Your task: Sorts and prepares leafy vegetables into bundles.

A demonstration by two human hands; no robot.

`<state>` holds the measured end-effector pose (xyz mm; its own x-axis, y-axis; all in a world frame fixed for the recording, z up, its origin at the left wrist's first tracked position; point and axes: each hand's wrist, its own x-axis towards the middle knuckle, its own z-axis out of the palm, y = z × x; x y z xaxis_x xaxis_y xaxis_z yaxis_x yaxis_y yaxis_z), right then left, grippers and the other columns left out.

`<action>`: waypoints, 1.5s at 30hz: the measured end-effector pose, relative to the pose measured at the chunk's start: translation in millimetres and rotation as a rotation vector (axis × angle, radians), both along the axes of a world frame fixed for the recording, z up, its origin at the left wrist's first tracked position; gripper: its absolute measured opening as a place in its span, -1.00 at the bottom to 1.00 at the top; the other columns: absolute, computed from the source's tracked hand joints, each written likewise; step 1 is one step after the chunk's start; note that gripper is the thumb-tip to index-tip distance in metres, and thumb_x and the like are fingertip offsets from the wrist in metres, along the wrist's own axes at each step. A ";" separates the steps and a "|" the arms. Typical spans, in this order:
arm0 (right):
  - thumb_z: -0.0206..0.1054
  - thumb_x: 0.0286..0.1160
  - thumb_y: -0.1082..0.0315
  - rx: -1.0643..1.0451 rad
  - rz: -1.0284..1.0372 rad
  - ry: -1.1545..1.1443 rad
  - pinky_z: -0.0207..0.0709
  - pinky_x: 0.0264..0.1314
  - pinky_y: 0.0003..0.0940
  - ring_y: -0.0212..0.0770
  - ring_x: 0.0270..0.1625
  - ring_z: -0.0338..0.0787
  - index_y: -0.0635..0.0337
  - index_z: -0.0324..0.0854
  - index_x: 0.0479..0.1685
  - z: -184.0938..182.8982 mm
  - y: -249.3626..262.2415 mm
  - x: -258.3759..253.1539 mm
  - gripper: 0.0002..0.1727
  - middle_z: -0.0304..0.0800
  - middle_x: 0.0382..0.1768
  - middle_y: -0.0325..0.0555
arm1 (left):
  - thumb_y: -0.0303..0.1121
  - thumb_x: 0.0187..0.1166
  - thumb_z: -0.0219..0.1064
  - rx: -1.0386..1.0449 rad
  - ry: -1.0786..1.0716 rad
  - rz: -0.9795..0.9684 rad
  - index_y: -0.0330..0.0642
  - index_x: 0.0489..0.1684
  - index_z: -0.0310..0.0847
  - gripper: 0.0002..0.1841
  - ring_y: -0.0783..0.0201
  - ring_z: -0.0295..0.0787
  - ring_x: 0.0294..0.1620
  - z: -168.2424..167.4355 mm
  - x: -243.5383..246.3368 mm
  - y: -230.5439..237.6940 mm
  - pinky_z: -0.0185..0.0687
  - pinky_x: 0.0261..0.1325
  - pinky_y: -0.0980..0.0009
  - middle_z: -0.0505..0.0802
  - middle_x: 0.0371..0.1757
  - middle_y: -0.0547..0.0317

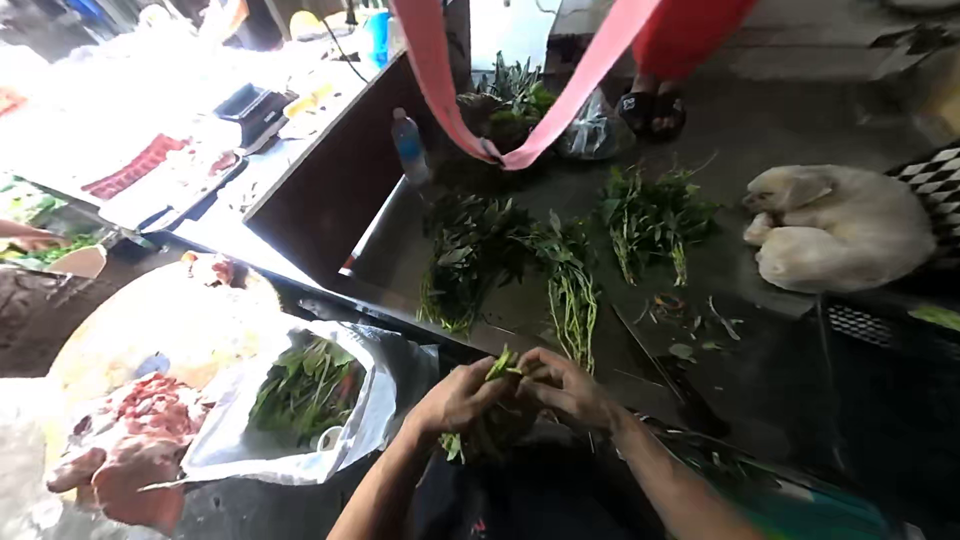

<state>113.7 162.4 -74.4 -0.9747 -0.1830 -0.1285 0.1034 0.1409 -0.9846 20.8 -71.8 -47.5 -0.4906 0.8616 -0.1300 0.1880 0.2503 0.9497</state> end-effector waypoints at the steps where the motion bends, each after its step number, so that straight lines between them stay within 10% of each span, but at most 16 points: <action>1: 0.39 0.45 0.25 0.040 -0.029 0.015 0.77 0.01 -0.34 -0.37 -0.13 0.84 0.30 0.65 0.13 -5.0 -7.6 7.7 -0.64 0.86 -0.13 -0.14 | -0.24 0.66 0.11 -0.029 -0.050 0.039 -0.30 0.21 0.59 -0.64 0.33 0.75 -0.11 -2.1 -2.2 -9.7 0.68 0.06 0.24 0.81 -0.10 0.06; 5: 0.38 0.48 0.09 0.352 0.043 0.292 0.63 0.40 -0.09 -0.19 0.14 0.88 0.20 0.86 0.04 1.7 -59.4 27.5 -0.61 0.95 0.00 -0.09 | -0.26 0.78 0.05 -0.160 -0.197 0.050 -0.25 0.54 0.39 -0.57 0.25 0.74 0.17 -9.8 -12.5 -40.2 0.63 0.34 0.17 0.77 0.20 -0.06; 9: 0.31 0.58 0.18 0.388 0.227 0.600 0.46 0.59 -0.14 -0.30 0.06 0.89 0.17 0.83 0.08 11.0 -100.0 16.9 -0.68 0.96 -0.08 -0.16 | -0.21 0.83 0.03 -0.083 -0.288 0.128 -0.16 0.49 0.46 -0.61 0.38 0.71 -0.18 -28.8 -12.9 -43.5 0.69 0.00 0.33 0.76 -0.08 0.16; 13: 0.33 0.57 0.27 0.149 0.211 0.383 0.73 0.11 -0.42 -0.37 -0.07 0.85 0.23 0.81 -0.08 26.8 -88.1 25.6 -0.77 0.90 -0.16 -0.12 | -0.30 0.79 0.10 0.099 -0.408 0.217 -0.22 0.45 0.44 -0.64 0.42 0.69 -0.24 -41.6 -7.8 -40.6 0.70 -0.08 0.40 0.75 -0.10 0.21; 17: 0.26 0.47 0.25 -0.249 -0.267 -0.151 0.52 -0.49 -0.53 -0.53 -0.60 0.55 0.00 0.70 -0.31 -12.9 -41.2 39.4 -0.87 0.60 -0.62 -0.46 | -0.46 0.53 0.30 0.318 -0.438 0.213 -0.28 0.30 0.39 -0.62 0.37 0.76 -0.04 -43.2 -1.5 -41.0 0.74 0.09 0.36 0.77 -0.01 0.17; 22: 0.08 0.59 0.33 -0.473 -0.555 -0.548 0.26 -0.63 -0.62 -0.56 -0.73 0.29 -0.01 0.53 -0.49 -46.8 -36.0 16.5 -0.75 0.34 -0.75 -0.49 | -0.32 0.62 0.36 0.267 -0.196 0.201 -0.31 0.12 0.56 -0.73 0.42 0.78 -0.17 -39.3 14.0 -18.1 0.77 0.00 0.41 0.82 -0.11 0.17; 27: 0.10 0.77 0.34 -0.556 -0.607 -0.495 0.12 -0.71 -0.69 -0.58 -0.75 0.18 0.14 0.64 -0.15 27.9 -44.1 -26.8 -0.79 0.26 -0.70 -0.49 | -0.27 0.59 0.39 -0.033 0.363 0.270 -0.16 0.07 0.81 -0.76 0.23 0.81 0.06 -31.8 14.1 -10.3 0.72 0.23 0.28 0.85 0.03 0.03; 31: 0.12 0.64 0.30 -0.184 -0.257 -0.209 0.38 -0.55 -0.54 -0.51 -0.61 0.44 0.23 0.71 0.21 69.5 -65.5 1.1 -0.64 0.58 -0.52 -0.40 | -0.30 0.61 0.34 -0.160 0.439 0.302 -0.17 0.03 0.80 -0.79 0.06 0.84 0.06 -19.2 5.5 -13.1 0.75 0.19 0.09 0.85 0.04 -0.04; 35: -0.03 0.82 0.34 0.156 -0.089 -0.489 0.86 0.05 -0.20 -0.20 -0.15 0.95 0.31 0.70 0.11 4.0 -54.7 22.8 -0.63 0.92 -0.15 -0.05 | -0.26 0.60 0.39 -0.281 0.307 0.271 -0.16 0.15 0.75 -0.73 0.12 0.78 0.18 -2.7 -13.0 -28.7 0.66 0.35 0.15 0.81 0.15 -0.01; 40: 0.46 0.55 -0.01 0.708 0.016 -0.536 0.56 0.46 0.17 0.15 0.27 0.81 0.15 0.58 0.54 -13.1 -69.7 19.5 -0.35 0.83 0.21 0.17 | -0.31 0.63 0.35 -0.409 0.307 0.298 -0.22 0.19 0.71 -0.72 -0.03 0.81 0.15 -38.6 -2.8 -29.3 0.71 0.27 0.05 0.78 0.19 -0.15; 45: 0.58 0.39 0.15 0.759 0.011 0.187 0.34 0.74 -0.31 -0.07 0.76 0.41 0.41 0.16 0.79 22.1 -106.0 22.2 -0.01 0.35 0.74 0.16 | -0.32 0.58 0.40 -0.567 0.188 0.187 -0.26 0.17 0.73 -0.70 -0.12 0.76 0.26 -41.8 -16.2 -27.5 0.62 0.38 -0.07 0.79 0.20 -0.20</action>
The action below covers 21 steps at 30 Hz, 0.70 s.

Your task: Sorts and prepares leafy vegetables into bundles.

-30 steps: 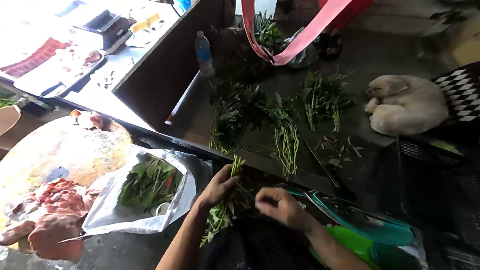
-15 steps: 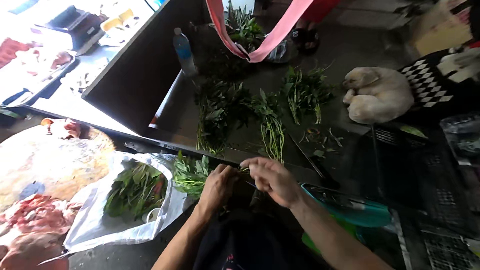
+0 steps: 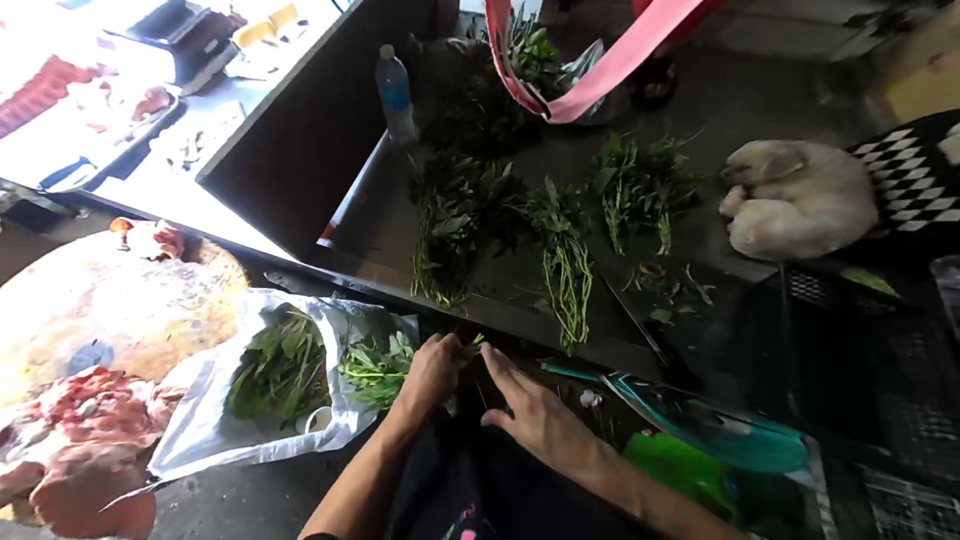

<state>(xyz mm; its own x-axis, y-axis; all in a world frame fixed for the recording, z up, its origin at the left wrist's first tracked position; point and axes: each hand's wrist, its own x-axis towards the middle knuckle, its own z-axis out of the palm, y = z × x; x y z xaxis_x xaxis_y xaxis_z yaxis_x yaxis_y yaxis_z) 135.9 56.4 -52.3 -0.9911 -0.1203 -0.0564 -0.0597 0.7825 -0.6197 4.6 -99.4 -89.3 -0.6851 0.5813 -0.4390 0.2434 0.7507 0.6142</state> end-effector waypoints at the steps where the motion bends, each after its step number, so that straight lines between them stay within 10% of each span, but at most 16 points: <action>1: 0.59 0.37 0.22 0.026 0.055 0.050 0.26 0.79 -0.30 -0.03 0.81 0.31 0.40 0.17 0.79 0.2 0.9 -6.8 -0.02 0.33 0.75 0.14 | -0.31 0.57 0.41 0.005 -0.020 -0.048 -0.26 0.14 0.74 -0.71 -0.11 0.76 0.25 2.1 -0.7 -0.2 0.61 0.38 -0.07 0.80 0.17 -0.18; 5: 0.54 0.34 0.46 -0.152 0.083 0.087 0.37 0.76 -0.12 -0.03 0.75 0.42 0.29 0.43 0.63 -41.5 44.4 -38.0 -0.25 0.56 0.61 0.01 | -0.28 0.54 0.47 0.278 -0.081 -0.222 -0.21 0.07 0.78 -0.73 0.16 0.81 0.12 15.5 -8.6 -13.4 0.66 0.34 0.14 0.86 0.06 0.00; 8: 0.51 0.45 0.25 -0.413 -0.168 -0.019 0.75 0.28 -0.21 -0.27 0.15 0.88 0.34 0.43 0.36 -52.0 55.5 -32.9 -0.42 0.89 0.07 -0.10 | -0.30 0.52 0.49 0.545 -0.131 -0.132 -0.26 0.09 0.72 -0.71 0.33 0.78 -0.10 15.5 -10.7 -26.5 0.72 0.12 0.31 0.84 -0.07 0.08; 14: 0.25 0.64 0.10 -0.696 -0.027 -0.290 0.70 -0.06 -0.45 -0.49 -0.25 0.78 0.19 0.81 -0.16 -31.7 34.0 -14.4 -0.65 0.86 -0.29 -0.28 | -0.36 0.55 0.46 0.690 -0.247 0.044 -0.29 0.26 0.64 -0.64 0.44 0.81 -0.05 10.2 -11.7 -35.1 0.75 0.16 0.39 0.86 0.02 0.15; 21: 0.05 0.64 0.24 -1.644 -0.598 -0.211 0.48 -0.40 -0.56 -0.55 -0.69 0.32 -0.15 0.50 -0.64 -37.2 37.1 -35.9 -0.63 0.28 -0.76 -0.55 | -0.34 0.54 0.45 0.929 -0.367 0.106 -0.21 -0.01 0.67 -0.80 0.46 0.80 -0.22 1.0 -0.8 -16.8 0.78 -0.05 0.42 0.86 -0.21 0.32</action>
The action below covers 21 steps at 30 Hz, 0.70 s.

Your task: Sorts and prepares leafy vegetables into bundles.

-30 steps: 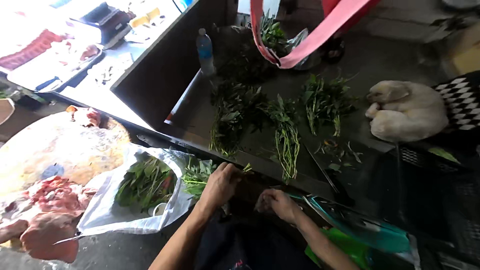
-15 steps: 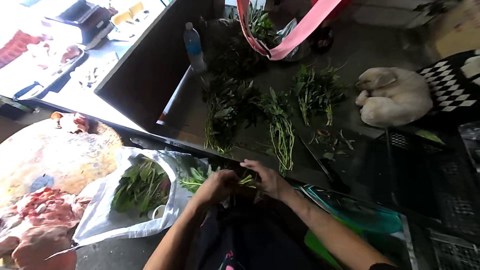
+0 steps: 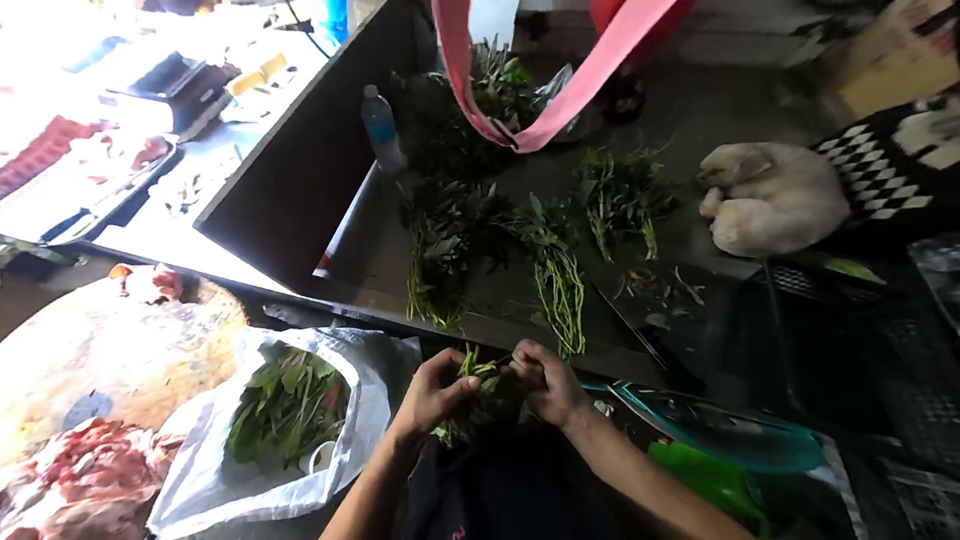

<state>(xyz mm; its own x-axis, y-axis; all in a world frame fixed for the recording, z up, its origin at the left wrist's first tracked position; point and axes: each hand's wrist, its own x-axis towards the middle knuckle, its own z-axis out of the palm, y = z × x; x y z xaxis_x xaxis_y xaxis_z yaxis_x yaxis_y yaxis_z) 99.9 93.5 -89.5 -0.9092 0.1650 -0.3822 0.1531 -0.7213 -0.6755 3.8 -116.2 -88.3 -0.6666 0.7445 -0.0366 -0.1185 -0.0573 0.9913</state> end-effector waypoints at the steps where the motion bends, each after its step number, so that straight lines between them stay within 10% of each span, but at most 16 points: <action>1: 0.01 0.71 0.24 -0.027 -0.035 -0.003 0.41 -0.49 -0.61 -0.57 -0.71 0.29 -0.11 0.53 -0.57 12.2 -2.3 -0.2 -0.62 0.27 -0.76 -0.55 | -0.34 0.53 0.47 -0.029 0.026 0.054 -0.21 -0.01 0.66 -0.79 0.45 0.80 -0.25 0.6 3.2 5.3 0.79 -0.08 0.42 0.85 -0.23 0.30; 6: 0.02 0.80 0.29 -0.131 0.096 -0.296 0.10 -0.76 -0.74 -0.61 -0.78 0.19 0.09 0.59 -0.30 21.3 1.0 -1.6 -0.71 0.26 -0.74 -0.49 | -0.26 0.60 0.41 -0.169 0.435 0.197 -0.31 -0.02 0.76 -0.74 0.45 0.77 -0.20 5.8 13.0 18.3 0.73 -0.04 0.50 0.85 -0.17 0.16; 10: 0.04 0.84 0.28 0.023 0.121 -0.305 0.10 -0.75 -0.72 -0.60 -0.76 0.19 0.18 0.67 -0.02 47.6 2.4 -16.1 -0.72 0.30 -0.67 -0.48 | -0.19 0.63 0.38 -0.438 0.737 0.074 -0.16 0.05 0.82 -0.73 0.16 0.88 -0.06 3.7 16.7 22.4 0.80 0.08 0.18 0.89 -0.04 0.01; 15: 0.10 0.77 0.23 0.712 0.533 -0.021 0.48 -0.51 -0.50 -0.48 -0.60 0.52 0.19 0.79 0.21 69.0 -9.0 3.9 -0.62 0.73 -0.46 -0.34 | -0.17 0.71 0.19 -0.847 0.526 -0.200 -0.04 0.23 0.76 -0.68 -0.01 0.82 0.19 35.5 1.8 29.0 0.66 0.28 -0.12 0.87 0.16 0.00; 17: 0.08 0.76 0.25 0.699 0.590 -0.019 0.75 -0.30 -0.37 -0.39 -0.47 0.75 0.24 0.76 0.02 39.0 -4.8 14.9 -0.66 0.80 -0.42 -0.27 | -0.15 0.71 0.26 -0.756 0.333 -0.190 -0.11 0.20 0.75 -0.68 0.13 0.82 0.10 45.4 -11.4 22.3 0.66 0.28 0.01 0.88 0.05 0.04; 21: 0.08 0.69 0.25 0.318 0.440 -0.156 0.56 -0.41 -0.51 -0.47 -0.55 0.56 0.05 0.65 -0.28 -20.7 4.0 21.5 -0.74 0.59 -0.57 -0.40 | -0.26 0.65 0.35 -0.363 0.014 -0.086 -0.23 0.22 0.67 -0.69 0.36 0.82 -0.09 28.0 -8.7 7.3 0.76 0.13 0.31 0.85 -0.04 0.15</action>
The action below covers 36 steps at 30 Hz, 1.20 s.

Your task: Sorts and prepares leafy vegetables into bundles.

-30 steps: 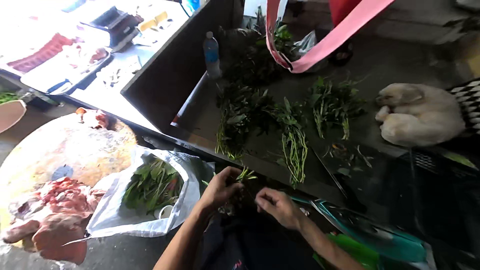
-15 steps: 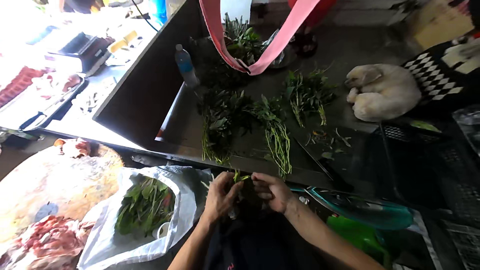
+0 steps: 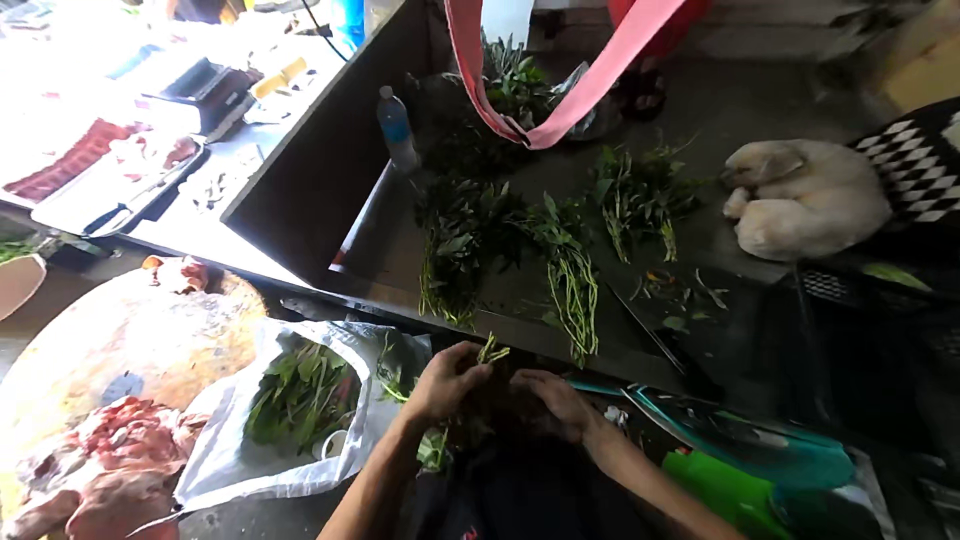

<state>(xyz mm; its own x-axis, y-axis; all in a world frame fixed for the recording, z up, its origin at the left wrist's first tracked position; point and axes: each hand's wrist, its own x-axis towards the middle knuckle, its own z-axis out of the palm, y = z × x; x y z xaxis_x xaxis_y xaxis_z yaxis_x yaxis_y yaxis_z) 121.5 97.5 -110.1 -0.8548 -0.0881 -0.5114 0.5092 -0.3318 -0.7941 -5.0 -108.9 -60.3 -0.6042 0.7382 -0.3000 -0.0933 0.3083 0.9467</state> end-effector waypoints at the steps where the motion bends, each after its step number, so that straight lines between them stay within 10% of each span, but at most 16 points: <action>1: 0.10 0.68 0.24 -0.068 -0.039 -0.046 0.45 -0.48 -0.56 -0.51 -0.59 0.47 0.01 0.65 -0.34 -2.7 -0.5 -5.0 -0.74 0.53 -0.60 -0.44 | -0.29 0.66 0.33 0.087 -0.026 0.025 -0.25 0.25 0.63 -0.69 0.37 0.82 -0.07 -6.0 5.9 0.2 0.78 0.13 0.33 0.85 -0.02 0.15; 4: 0.09 0.72 0.27 -0.174 -0.100 -0.141 0.27 -0.63 -0.68 -0.58 -0.67 0.36 0.02 0.62 -0.35 14.8 1.3 -29.1 -0.74 0.50 -0.62 -0.45 | -0.26 0.74 0.22 0.129 0.128 0.015 -0.27 0.21 0.62 -0.71 0.42 0.80 -0.15 -14.4 17.6 3.7 0.77 0.02 0.41 0.85 -0.09 0.19; 8: 0.14 0.72 0.32 0.230 -0.019 -0.022 0.16 -0.66 -0.61 -0.52 -0.70 0.27 0.13 0.65 -0.30 67.9 6.1 -47.9 -0.76 0.39 -0.65 -0.40 | -0.14 0.70 0.26 -0.205 0.547 -0.091 -0.06 0.14 0.78 -0.71 0.20 0.85 -0.03 -8.3 29.5 9.2 0.75 0.12 0.09 0.89 -0.01 0.12; 13: 0.22 0.65 0.30 0.848 0.229 0.319 0.70 0.24 -0.19 -0.16 0.03 0.88 0.28 0.84 0.04 82.5 -27.2 -11.6 -0.69 0.92 -0.06 0.03 | -0.23 0.65 0.21 -0.524 0.564 -0.158 0.01 0.15 0.78 -0.72 -0.03 0.87 0.07 6.9 30.9 15.3 0.71 0.08 -0.18 0.89 0.06 0.04; 20: 0.37 0.47 0.35 1.080 -0.236 0.612 0.68 0.32 -0.43 -0.25 0.24 0.77 0.13 0.84 0.08 19.4 -23.1 31.1 -0.73 0.79 0.15 -0.02 | -0.29 0.60 0.39 -0.321 0.375 -0.159 -0.05 0.37 0.76 -0.63 0.13 0.84 0.14 -28.0 35.5 2.5 0.69 0.34 0.09 0.88 0.14 0.03; 24: 0.44 0.55 -0.04 0.957 0.342 0.211 0.59 0.47 0.02 0.08 0.38 0.72 0.15 0.40 0.69 44.9 9.6 35.4 -0.23 0.62 0.44 0.21 | -0.21 0.58 0.44 -0.362 0.343 -0.449 -0.10 0.27 0.80 -0.64 0.05 0.86 0.18 -29.6 53.3 31.7 0.67 0.39 -0.02 0.91 0.12 0.00; 27: 0.21 0.76 0.08 0.813 0.697 -0.010 0.55 0.25 0.37 0.30 0.16 0.80 0.30 0.66 0.24 50.5 28.2 30.3 -0.56 0.81 0.01 0.32 | -0.05 0.51 0.51 -0.523 0.370 -0.528 -0.16 0.34 0.58 -0.47 -0.07 0.90 0.03 -7.8 53.8 60.9 0.74 0.19 -0.13 0.91 -0.02 -0.06; 33: 0.14 0.79 0.01 0.829 -0.037 0.236 0.69 -0.04 -0.10 -0.16 -0.22 0.80 0.27 0.76 0.09 99.0 123.7 54.9 -0.52 0.83 -0.22 0.04 | -0.24 0.48 0.54 0.246 0.933 -0.038 -0.16 -0.07 0.69 -0.76 0.22 0.58 0.55 63.3 26.9 80.3 0.46 0.66 0.24 0.79 0.27 0.01; 36: 0.17 0.77 0.04 1.164 -0.297 0.315 0.69 -0.20 -0.22 -0.24 -0.34 0.75 0.26 0.76 0.01 150.4 189.2 49.1 -0.56 0.79 -0.32 -0.03 | -0.22 0.60 0.43 0.325 1.009 0.044 -0.06 -0.04 0.65 -0.82 0.43 0.58 0.49 92.2 5.8 94.8 0.50 0.58 0.42 0.77 0.23 0.20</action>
